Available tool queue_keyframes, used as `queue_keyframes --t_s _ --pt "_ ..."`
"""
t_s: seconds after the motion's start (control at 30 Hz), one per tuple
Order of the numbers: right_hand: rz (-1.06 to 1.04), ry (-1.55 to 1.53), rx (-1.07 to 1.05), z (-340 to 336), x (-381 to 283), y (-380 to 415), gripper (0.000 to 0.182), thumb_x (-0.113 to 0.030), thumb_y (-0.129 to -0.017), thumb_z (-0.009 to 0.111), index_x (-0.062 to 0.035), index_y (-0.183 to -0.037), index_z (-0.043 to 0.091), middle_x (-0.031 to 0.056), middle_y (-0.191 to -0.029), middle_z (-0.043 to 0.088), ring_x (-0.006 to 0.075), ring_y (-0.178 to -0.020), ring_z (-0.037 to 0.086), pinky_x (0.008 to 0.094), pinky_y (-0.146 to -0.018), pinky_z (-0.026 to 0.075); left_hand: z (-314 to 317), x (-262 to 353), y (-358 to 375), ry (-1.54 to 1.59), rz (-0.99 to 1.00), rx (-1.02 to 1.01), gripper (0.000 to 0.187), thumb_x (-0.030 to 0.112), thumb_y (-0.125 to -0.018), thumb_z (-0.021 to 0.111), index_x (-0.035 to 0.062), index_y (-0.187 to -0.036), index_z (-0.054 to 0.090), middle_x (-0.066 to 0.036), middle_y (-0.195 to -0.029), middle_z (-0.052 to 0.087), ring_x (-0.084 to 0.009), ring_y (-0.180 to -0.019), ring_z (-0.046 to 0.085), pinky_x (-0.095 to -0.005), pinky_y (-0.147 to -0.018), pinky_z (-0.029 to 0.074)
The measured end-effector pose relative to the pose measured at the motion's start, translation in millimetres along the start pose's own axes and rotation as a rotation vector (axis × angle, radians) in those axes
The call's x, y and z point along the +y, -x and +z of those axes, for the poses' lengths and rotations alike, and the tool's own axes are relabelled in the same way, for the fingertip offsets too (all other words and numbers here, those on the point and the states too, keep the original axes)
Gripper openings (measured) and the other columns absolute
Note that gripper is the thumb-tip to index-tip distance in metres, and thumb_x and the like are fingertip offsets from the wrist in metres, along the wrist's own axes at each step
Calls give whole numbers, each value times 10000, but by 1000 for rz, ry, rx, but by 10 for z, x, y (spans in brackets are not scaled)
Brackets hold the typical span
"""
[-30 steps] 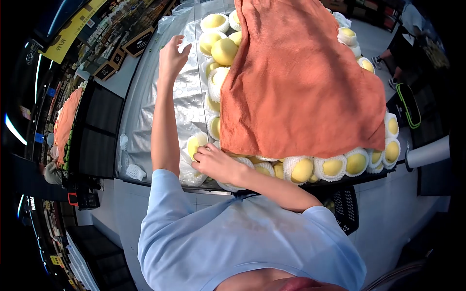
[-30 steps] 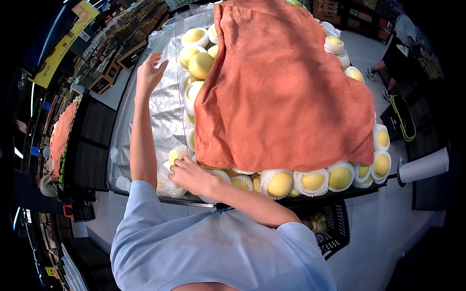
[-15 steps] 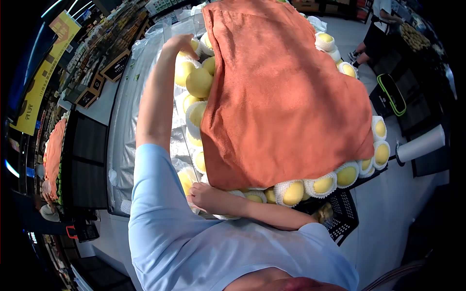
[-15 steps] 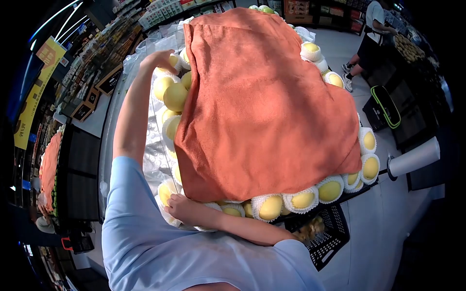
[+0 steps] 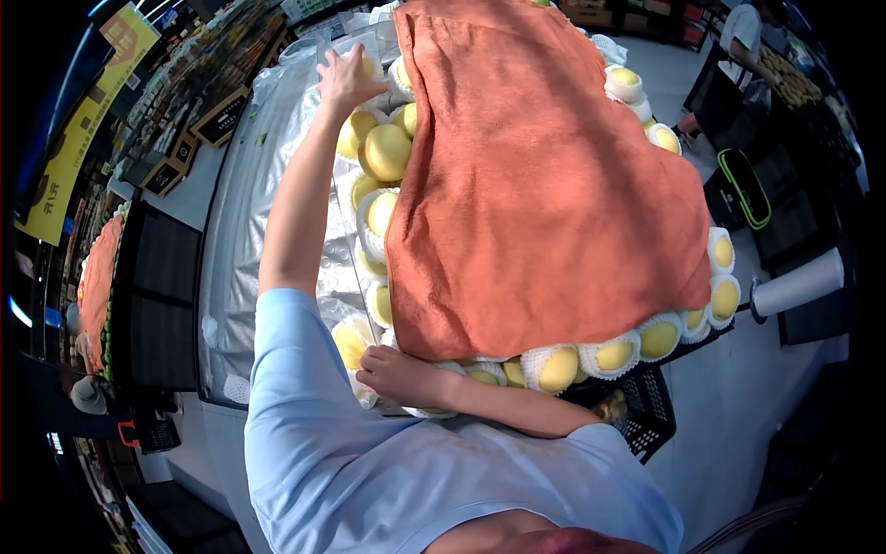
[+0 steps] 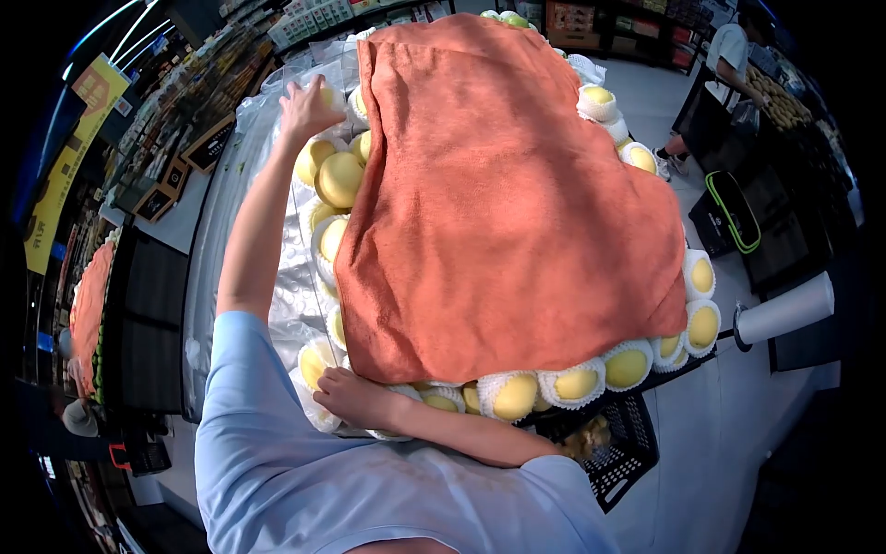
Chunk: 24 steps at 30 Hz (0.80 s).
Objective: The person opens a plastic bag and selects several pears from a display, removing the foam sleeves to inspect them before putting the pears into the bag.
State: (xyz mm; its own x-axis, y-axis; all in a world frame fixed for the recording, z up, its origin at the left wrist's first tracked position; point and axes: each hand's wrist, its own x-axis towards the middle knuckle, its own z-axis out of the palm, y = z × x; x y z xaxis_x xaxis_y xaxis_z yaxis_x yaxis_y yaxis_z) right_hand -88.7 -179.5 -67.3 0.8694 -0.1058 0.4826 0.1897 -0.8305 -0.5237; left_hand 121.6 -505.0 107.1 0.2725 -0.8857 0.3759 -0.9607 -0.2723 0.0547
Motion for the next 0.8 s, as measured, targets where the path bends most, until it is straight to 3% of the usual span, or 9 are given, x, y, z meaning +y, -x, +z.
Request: queue_keyframes --t_s 0.03,0.07,0.17,0.27,0.4,0.53,0.6,0.67,0.8 --pt "5 2 4 -5 -9 1 272 -87 -721 679 -16 -958 566 113 -1015 550 250 -1027 516 358 -921 448 -22 -11 26 46 -15 159 824 376 -596 807 176 -1338 509 -221 -1144 573 -399 -1201 477 -557 -943 446" --pt "9 20 -34 -15 -8 -4 264 -81 -730 672 -15 -962 564 116 -1015 549 255 -1029 518 361 -918 452 -60 -49 42 48 -10 158 824 376 -596 807 176 -1338 509 -221 -1144 573 -399 -1201 477 -557 -943 446" --pt "35 15 -67 -100 -43 -15 219 -91 -779 648 -21 -967 561 116 -1011 537 264 -1027 517 370 -917 458 -207 -267 104 87 241 523 816 351 -622 808 110 -1343 512 -204 -1067 600 -375 -1149 500 -493 -870 497" --pt "70 -50 -50 -134 -54 -16 215 -97 -825 642 -18 -1010 567 119 -1012 527 280 -1027 528 388 -914 468 -640 -235 557 298 198 476 847 374 -616 810 101 -1358 505 -256 -1165 512 -395 -1107 543 -456 -897 514" --pt "46 -67 120 -272 -170 -49 286 -145 -878 682 -6 -1104 576 126 -1036 551 289 -966 586 375 -839 508 -1214 -52 1578 479 224 415 824 298 -638 820 127 -1377 500 -222 -1185 516 -354 -1107 571 -449 -924 512" --pt "238 -364 534 -413 -332 -63 240 -130 -908 674 21 -1063 572 144 -998 610 252 -854 654 368 -749 534 -1488 111 2546 462 338 393 912 214 -607 838 90 -1414 432 -179 -1264 506 -356 -1152 533 -423 -967 480" --pt "411 -478 741 -542 -458 -18 214 -134 -949 632 36 -1051 551 130 -974 616 201 -860 651 318 -754 526 -1561 177 2963 564 355 349 932 150 -587 843 72 -1414 420 -178 -1300 494 -355 -1173 516 -423 -966 479" --pt "362 -695 899 -671 -515 57 339 -188 -976 587 32 -1195 452 144 -1103 567 196 -974 603 331 -774 529 -1594 232 3325 591 314 338 936 182 -577 868 22 -1396 445 -171 -1335 536 -313 -1209 560 -409 -1013 463" --pt "278 -804 902 -1045 -815 133 968 -576 -910 601 38 -1482 119 236 -1329 426 295 -1203 516 401 -959 474 -1485 353 3818 732 346 294 1046 96 -501 876 53 -1432 402 -190 -1334 470 -381 -1214 470 -457 -993 437"
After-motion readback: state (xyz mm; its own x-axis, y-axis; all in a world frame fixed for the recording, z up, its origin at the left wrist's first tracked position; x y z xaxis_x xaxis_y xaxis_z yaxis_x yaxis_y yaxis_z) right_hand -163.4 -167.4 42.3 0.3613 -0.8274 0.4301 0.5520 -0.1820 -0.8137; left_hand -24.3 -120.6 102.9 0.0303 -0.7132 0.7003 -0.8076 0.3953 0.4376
